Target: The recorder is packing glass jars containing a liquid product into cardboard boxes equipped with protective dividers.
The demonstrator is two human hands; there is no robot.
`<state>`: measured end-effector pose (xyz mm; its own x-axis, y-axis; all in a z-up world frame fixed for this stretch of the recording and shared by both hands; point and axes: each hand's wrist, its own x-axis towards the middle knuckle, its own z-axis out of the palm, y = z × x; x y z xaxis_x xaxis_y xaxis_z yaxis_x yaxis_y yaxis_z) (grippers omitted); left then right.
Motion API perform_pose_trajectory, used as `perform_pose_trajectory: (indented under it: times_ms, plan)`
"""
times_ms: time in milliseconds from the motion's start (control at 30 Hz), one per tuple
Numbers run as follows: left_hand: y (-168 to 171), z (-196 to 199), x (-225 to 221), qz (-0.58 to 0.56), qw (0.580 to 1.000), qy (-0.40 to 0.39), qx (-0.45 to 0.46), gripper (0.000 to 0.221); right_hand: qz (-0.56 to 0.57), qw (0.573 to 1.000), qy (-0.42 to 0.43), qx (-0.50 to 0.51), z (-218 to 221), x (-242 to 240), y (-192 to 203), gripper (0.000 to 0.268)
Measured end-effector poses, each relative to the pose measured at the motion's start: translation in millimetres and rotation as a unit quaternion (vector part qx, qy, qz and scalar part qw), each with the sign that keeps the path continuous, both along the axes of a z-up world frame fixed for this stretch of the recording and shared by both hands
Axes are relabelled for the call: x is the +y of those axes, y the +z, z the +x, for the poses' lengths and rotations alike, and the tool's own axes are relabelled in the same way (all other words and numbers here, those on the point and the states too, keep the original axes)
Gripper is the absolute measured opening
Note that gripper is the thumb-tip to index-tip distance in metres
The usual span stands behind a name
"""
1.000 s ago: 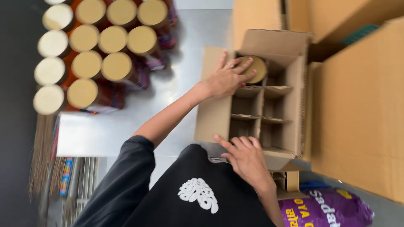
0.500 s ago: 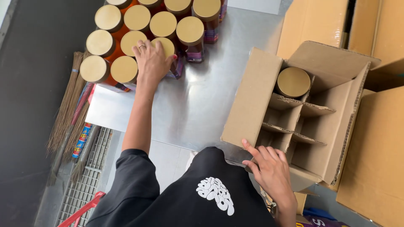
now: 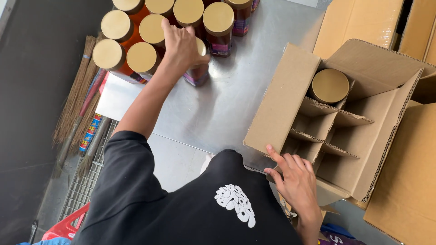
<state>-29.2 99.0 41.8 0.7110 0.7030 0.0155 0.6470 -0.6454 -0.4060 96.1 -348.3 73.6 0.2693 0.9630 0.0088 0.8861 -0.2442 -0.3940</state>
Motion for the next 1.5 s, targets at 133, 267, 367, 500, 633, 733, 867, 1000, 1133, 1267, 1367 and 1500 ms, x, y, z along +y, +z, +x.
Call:
perform_pose_trajectory:
  times_ms: [133,267,367,500,633,733,867,1000,1133,1267,1367,1500]
  plan:
    - [-7.0,8.6,-20.6,-0.070,0.989,0.122,0.037,0.095,0.009,1.000,0.005,0.009,-1.5,2.1,0.8,0.067]
    - [36.2,5.2,-53.4,-0.140,0.972,0.175,0.075,0.111,0.015,1.000,0.010,0.009,-0.4,-0.5,-1.0,0.067]
    - [51.1,-6.5,-72.8,-0.087,0.991,0.102,0.000,0.107,0.024,1.000,0.008,0.008,-0.6,-0.7,-0.3,0.067]
    - [37.1,-24.2,-61.4,-0.272,0.962,0.022,-0.028,0.116,0.014,1.000,0.006,-0.005,-0.5,-0.8,1.5,0.067]
    - [41.5,-30.7,-52.2,-0.298,0.951,-0.021,-0.083,0.095,0.021,1.000,0.007,0.001,-0.5,-0.6,6.5,0.066]
    - [48.6,-27.4,-51.6,-0.302,0.947,-0.058,-0.096,0.091,0.034,0.999,0.002,0.012,3.4,-2.4,11.6,0.067]
    - [69.9,-12.9,-65.0,-0.277,0.957,-0.063,-0.063,0.094,0.067,0.998,-0.002,0.012,6.0,-7.4,15.8,0.066]
    - [93.7,-1.0,-79.8,-0.278,0.958,-0.037,-0.063,0.090,0.047,0.998,-0.027,0.023,8.2,-10.0,14.1,0.065]
    - [146.0,11.4,-108.2,-0.217,0.972,-0.081,-0.049,0.088,0.017,0.999,-0.027,0.036,9.9,-13.5,11.3,0.066]
    - [204.1,20.8,-135.1,-0.173,0.965,-0.188,-0.054,0.085,0.011,0.999,-0.033,0.015,5.6,-14.8,13.2,0.071]
    - [233.7,30.4,-148.8,-0.156,0.956,-0.237,-0.073,0.084,0.009,1.000,-0.027,0.006,0.5,-22.2,-0.5,0.078]
    - [242.9,60.7,-159.4,-0.133,0.917,-0.354,-0.131,0.086,-0.047,0.998,-0.030,0.016,0.7,-24.5,8.0,0.104]
